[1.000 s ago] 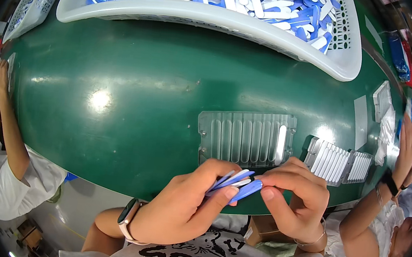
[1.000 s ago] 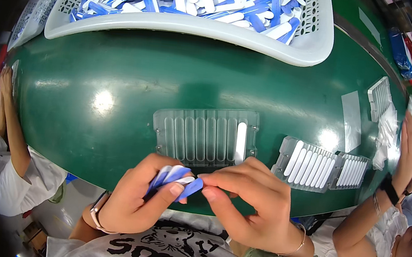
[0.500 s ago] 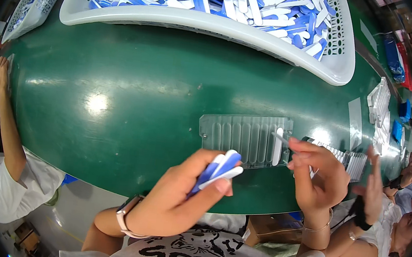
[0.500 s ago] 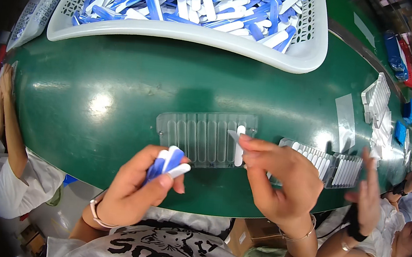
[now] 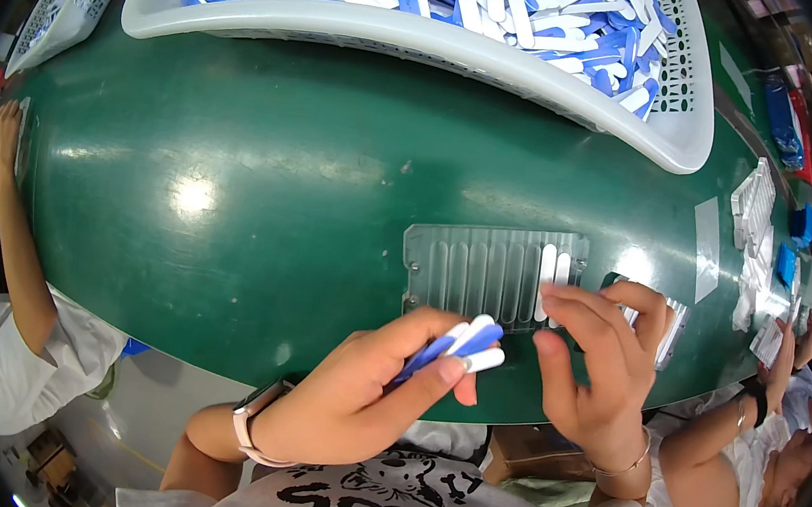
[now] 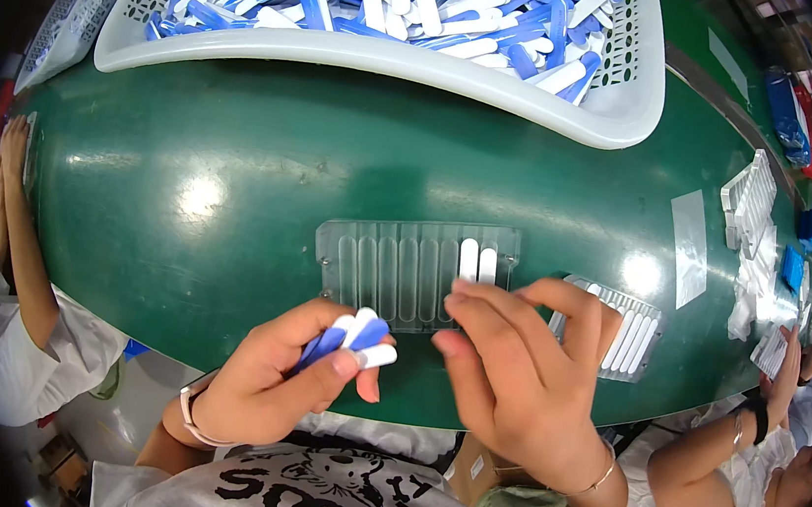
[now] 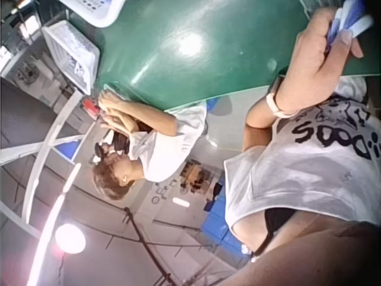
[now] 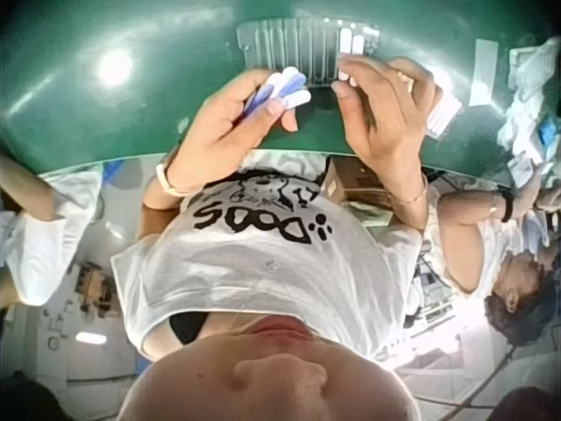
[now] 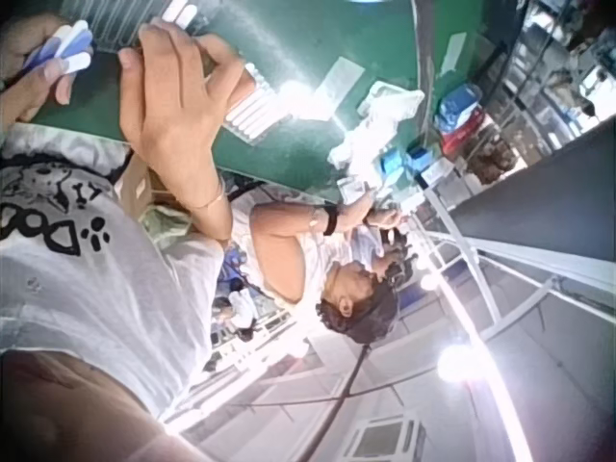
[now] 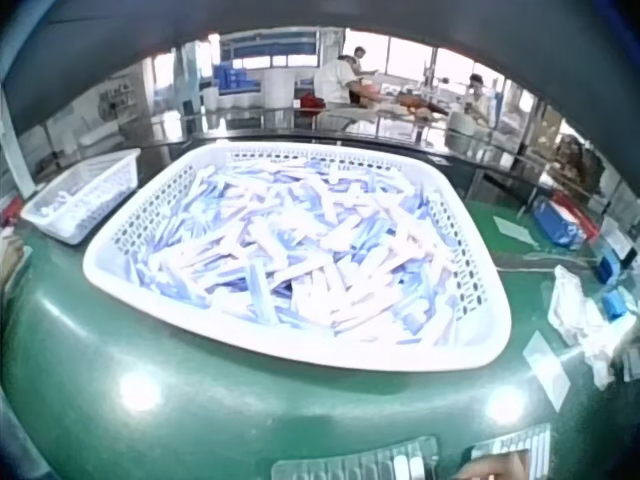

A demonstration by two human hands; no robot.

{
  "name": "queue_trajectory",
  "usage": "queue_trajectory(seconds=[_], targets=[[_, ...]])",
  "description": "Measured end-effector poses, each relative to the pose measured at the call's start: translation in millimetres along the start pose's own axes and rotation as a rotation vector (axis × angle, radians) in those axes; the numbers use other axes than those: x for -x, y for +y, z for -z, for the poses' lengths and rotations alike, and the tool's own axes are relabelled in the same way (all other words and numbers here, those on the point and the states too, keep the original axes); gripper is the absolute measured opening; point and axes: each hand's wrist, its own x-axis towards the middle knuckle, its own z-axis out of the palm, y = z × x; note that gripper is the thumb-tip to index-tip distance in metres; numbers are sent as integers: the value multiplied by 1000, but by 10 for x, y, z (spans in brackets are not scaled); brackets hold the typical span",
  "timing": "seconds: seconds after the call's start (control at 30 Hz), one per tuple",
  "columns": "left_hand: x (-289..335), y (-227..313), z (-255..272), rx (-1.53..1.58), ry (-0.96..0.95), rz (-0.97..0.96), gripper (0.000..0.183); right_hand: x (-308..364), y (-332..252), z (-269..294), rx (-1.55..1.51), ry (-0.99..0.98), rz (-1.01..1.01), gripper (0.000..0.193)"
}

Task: The person sorts small plastic components by hand, placing them into plastic trays on an assembly line.

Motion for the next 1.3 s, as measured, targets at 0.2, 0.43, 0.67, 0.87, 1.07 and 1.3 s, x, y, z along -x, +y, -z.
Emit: queue_trajectory(seconds=[0.2,0.43,0.67,0.87,1.07,1.3], targets=[[28,-39,-61,-115,-61,-94,21,-79,-44,-20,-833,-88,-207,16],[-6,-69,-35,-128,-47,-110,20,-35,-93,13,-1101,-64,-433,9],[-13,25,38,-126,-54,-6,20,0,-23,82,-1020,-111,-402,15],[-17,88,55,246,-191,178,18,-51,132,87,-1221,-123,-86,17],[18,22,46,-64,54,30,15,-292,316,56,-759,-85,-313,12],[60,-45,13,-179,69,-144,13,-492,243,56,-131,-192,-235,45]])
